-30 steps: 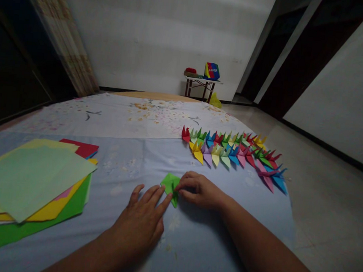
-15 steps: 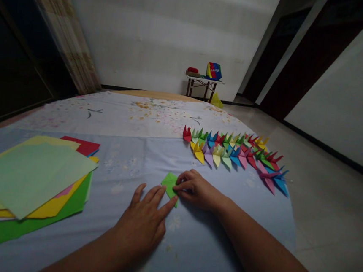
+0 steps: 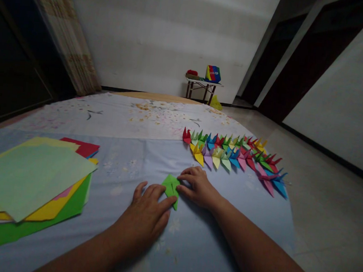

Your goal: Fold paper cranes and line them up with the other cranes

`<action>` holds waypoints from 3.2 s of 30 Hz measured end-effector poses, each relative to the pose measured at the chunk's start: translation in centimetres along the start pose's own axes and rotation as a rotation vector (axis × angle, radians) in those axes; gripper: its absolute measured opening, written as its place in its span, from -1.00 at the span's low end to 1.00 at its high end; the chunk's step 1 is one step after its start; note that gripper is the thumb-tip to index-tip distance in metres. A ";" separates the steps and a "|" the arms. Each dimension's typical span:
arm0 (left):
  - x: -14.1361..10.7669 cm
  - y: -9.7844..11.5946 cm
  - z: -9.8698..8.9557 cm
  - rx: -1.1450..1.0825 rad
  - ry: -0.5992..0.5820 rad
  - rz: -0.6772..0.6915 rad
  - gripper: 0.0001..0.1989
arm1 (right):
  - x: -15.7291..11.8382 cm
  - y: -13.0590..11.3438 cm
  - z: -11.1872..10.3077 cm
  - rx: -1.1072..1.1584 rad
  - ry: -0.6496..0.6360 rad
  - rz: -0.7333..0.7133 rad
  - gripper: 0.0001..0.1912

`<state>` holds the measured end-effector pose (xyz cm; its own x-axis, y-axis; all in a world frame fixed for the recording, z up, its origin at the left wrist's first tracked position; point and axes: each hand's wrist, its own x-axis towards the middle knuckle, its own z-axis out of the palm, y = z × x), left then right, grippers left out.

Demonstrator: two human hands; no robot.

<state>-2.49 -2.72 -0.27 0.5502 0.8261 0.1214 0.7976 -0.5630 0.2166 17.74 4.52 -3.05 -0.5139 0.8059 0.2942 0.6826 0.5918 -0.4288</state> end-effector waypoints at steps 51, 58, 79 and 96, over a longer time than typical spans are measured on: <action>2.6 -1.2 0.8 -1.278 0.212 -0.363 -0.82 | 0.3 -2.3 0.4 1.075 -0.022 0.243 -0.67; 2.5 -1.0 0.7 -1.332 0.311 -0.407 -0.88 | 0.5 -2.8 0.2 1.204 -0.023 0.255 -0.73; 2.4 -0.8 0.0 -1.304 0.211 -0.431 -0.79 | 0.4 -2.1 0.3 1.226 -0.031 0.274 -0.74; 2.5 -0.5 0.1 -1.344 0.189 -0.490 -0.65 | 0.3 -2.1 -0.3 1.186 -0.070 0.324 -0.65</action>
<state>-1.51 -0.35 -0.14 0.1692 0.9770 -0.1298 0.0025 0.1312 0.9913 16.27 3.49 -1.82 -0.4603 0.8878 -0.0012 -0.0917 -0.0489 -0.9946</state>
